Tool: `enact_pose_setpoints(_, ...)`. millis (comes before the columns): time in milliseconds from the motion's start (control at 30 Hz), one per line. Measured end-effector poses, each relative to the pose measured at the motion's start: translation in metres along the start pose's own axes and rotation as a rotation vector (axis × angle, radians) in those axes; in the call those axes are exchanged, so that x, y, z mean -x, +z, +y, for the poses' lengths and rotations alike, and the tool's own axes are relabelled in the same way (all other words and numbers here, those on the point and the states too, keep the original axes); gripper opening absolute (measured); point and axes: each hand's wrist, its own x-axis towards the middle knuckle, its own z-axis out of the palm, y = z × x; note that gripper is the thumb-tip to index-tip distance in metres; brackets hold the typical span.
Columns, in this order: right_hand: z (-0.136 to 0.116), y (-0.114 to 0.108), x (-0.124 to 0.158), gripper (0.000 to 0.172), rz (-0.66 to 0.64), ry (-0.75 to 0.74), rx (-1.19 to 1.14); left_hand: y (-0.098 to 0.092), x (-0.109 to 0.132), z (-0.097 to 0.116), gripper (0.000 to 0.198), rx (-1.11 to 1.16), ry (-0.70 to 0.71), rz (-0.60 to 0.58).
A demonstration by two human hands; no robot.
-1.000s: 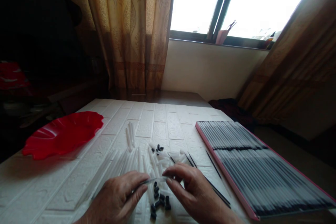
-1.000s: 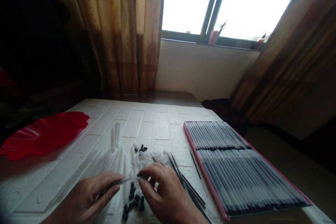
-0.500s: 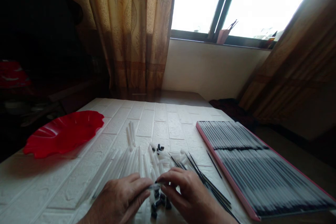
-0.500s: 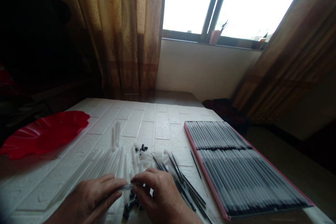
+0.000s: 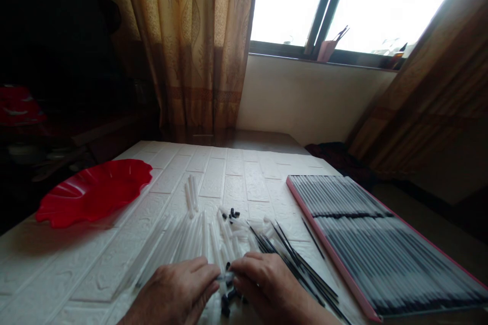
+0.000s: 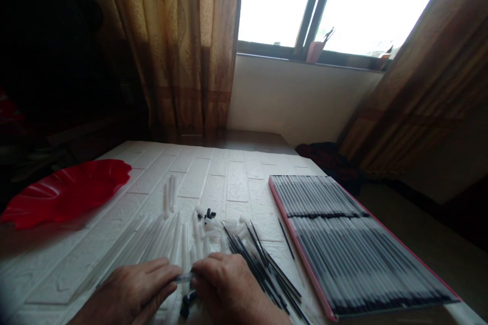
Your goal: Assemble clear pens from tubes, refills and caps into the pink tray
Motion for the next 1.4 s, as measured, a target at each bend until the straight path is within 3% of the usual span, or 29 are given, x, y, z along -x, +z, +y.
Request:
enact_pose_setpoints(600,0.004,0.008,-0.001,0.023,-0.025,-0.042,-0.028,-0.016,-0.003,0.013,0.022,-0.015,-0.062,-0.148)
enact_pose_setpoints(1000,0.002,0.009,-0.002,0.018,-0.069,-0.004,0.034,-0.005,-0.002,0.005,0.024,-0.012,-0.038,-0.084)
enact_pose_setpoints(1167,-0.009,-0.005,-0.005,0.020,-0.008,0.021,-0.012,-0.006,-0.005,0.003,0.026,0.060,0.002,-0.019)
enact_pose_setpoints(1267,-0.008,-0.021,-0.004,0.018,0.099,0.095,-0.041,-0.014,-0.005,0.002,0.025,0.066,-0.004,0.038)
enact_pose_setpoints(1400,0.002,-0.040,-0.001,0.018,0.298,0.280,-0.337,-0.020,-0.006,-0.002,0.025,0.040,-0.014,0.182)
